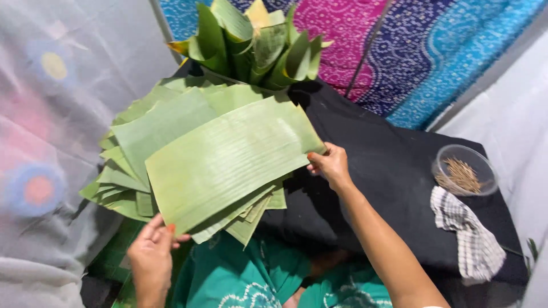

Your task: Cleaning banana leaves with a cloth and folding them into cone shapes, secured with small wooden pins.

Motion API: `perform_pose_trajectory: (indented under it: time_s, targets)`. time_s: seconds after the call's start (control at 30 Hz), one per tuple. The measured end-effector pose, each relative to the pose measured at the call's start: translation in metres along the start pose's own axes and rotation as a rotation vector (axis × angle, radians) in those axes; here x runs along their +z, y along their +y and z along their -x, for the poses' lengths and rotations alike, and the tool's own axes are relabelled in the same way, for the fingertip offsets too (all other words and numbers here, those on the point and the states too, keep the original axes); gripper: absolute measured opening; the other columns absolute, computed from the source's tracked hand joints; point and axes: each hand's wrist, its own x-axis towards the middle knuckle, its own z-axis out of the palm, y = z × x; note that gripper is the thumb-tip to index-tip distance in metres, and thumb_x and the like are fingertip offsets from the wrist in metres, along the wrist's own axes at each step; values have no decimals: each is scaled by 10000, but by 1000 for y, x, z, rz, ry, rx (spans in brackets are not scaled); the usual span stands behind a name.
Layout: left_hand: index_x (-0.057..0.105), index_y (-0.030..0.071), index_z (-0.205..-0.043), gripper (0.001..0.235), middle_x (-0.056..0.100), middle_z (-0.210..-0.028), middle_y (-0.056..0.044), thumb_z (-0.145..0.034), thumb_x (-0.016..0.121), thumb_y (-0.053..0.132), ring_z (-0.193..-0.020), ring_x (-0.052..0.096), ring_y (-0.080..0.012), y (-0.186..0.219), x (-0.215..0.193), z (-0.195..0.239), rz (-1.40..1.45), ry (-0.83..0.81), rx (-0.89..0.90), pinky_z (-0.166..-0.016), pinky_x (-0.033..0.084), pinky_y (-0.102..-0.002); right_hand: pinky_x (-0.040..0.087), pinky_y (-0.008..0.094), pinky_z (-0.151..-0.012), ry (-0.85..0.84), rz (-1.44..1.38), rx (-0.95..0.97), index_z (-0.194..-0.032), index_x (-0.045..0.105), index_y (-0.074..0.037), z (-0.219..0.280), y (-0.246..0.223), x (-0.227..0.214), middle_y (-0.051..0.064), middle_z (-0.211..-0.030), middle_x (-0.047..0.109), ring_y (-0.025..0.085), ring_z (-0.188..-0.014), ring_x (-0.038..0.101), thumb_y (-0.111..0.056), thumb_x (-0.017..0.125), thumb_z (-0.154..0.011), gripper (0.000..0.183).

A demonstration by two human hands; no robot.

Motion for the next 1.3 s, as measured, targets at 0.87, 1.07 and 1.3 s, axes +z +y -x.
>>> perform_pose_trajectory:
  time_s: [0.87, 1.07, 1.3]
  targets:
    - [758, 119, -1215, 289, 718, -866, -109, -948, 652, 90, -783, 733, -343, -34, 245, 19, -765, -465, 533, -696, 602, -455, 568, 439, -592, 750, 744, -79, -1140, 740, -63, 132, 92, -283, 163, -728, 723, 314, -681, 713, -211, 785, -855, 325]
    - [754, 182, -1213, 276, 669, -921, -72, -960, 653, 143, -782, 729, -351, -46, 256, 26, -969, -451, 593, -658, 607, -481, 417, 561, -928, 832, 1375, -323, -1257, 712, -242, 146, 98, -335, 85, -1183, 604, 388, -1124, 526, -288, 723, -942, 318]
    - [758, 138, -1078, 193, 622, -852, -54, -901, 698, 90, -658, 687, -272, -47, 260, 29, -1087, -418, 830, -564, 572, -382, 519, 494, -878, 772, 1241, -522, -1259, 772, -205, 129, 131, -407, 151, -1031, 554, 451, -961, 627, 76, 572, -804, 571]
